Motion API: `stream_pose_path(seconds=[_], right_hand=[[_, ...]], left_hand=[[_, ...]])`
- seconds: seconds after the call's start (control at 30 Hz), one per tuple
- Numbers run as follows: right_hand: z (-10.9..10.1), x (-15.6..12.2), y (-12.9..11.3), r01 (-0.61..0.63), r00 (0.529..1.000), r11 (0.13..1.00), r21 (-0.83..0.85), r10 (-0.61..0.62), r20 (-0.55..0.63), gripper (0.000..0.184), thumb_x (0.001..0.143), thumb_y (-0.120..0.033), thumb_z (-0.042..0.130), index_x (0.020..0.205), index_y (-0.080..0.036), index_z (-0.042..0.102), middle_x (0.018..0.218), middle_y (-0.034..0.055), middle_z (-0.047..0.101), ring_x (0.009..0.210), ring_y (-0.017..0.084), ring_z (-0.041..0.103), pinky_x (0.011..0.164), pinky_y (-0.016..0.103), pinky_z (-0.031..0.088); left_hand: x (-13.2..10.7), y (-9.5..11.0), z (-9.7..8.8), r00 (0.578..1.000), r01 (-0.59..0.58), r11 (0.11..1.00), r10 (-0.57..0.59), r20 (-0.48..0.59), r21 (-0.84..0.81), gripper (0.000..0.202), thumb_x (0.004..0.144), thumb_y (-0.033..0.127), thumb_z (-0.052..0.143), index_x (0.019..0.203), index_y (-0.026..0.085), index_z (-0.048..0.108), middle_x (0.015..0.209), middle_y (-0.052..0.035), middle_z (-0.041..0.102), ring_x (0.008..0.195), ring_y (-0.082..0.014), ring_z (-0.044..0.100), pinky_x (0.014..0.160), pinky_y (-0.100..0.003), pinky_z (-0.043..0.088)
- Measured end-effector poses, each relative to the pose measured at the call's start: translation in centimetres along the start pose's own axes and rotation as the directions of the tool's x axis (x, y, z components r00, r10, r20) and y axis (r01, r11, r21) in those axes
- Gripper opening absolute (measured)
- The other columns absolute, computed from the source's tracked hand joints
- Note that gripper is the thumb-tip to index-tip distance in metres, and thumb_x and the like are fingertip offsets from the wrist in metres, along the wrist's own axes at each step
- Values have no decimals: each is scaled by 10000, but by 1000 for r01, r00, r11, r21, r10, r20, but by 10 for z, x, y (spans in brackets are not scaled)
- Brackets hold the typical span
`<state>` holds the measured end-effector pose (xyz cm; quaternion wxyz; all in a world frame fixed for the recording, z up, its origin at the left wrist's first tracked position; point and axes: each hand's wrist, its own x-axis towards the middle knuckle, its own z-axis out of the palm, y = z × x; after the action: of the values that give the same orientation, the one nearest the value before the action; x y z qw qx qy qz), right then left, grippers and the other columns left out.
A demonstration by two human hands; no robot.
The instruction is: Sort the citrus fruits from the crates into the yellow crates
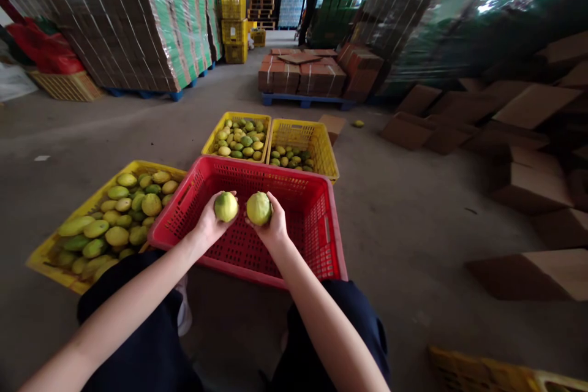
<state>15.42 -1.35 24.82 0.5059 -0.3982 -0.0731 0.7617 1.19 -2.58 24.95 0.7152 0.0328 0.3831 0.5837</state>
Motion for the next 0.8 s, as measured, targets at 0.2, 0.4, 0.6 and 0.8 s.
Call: stream_pose_path(seconds=[0.2,0.4,0.6,0.8], right_hand=[[2,4,1,-12,986,1000,-15,10,-166,194,928,-346,560,805,-205,613,616,-16,677,525,145,635,503,267,551],[-9,10,11,-19,979,999,43,27,-202,121,915,-309,520,859,-238,600,663,-19,695,544,153,638,501,281,551],[-10,10,13,-84,987,996,42,89,-136,247,899,-404,474,879,-211,627,644,33,673,520,160,604,437,247,511],[-12,16,10,-67,991,997,45,71,-112,200,849,-233,415,904,-219,607,686,53,692,572,192,642,484,287,531]], left_hand=[[-3,-2,4,996,38,994,-46,-79,-104,247,967,292,476,852,147,640,710,-33,681,649,-144,673,613,-256,592],[-8,2,7,987,-24,992,4,-158,-120,179,884,287,638,769,182,549,651,14,610,611,-120,642,596,-247,612],[-6,-2,5,983,97,993,-106,-153,-69,237,965,310,474,840,156,604,731,-57,676,623,-163,686,551,-278,612],[-8,4,6,985,137,991,-136,-105,3,216,922,336,584,929,128,645,703,-63,674,582,-153,671,491,-226,584]])
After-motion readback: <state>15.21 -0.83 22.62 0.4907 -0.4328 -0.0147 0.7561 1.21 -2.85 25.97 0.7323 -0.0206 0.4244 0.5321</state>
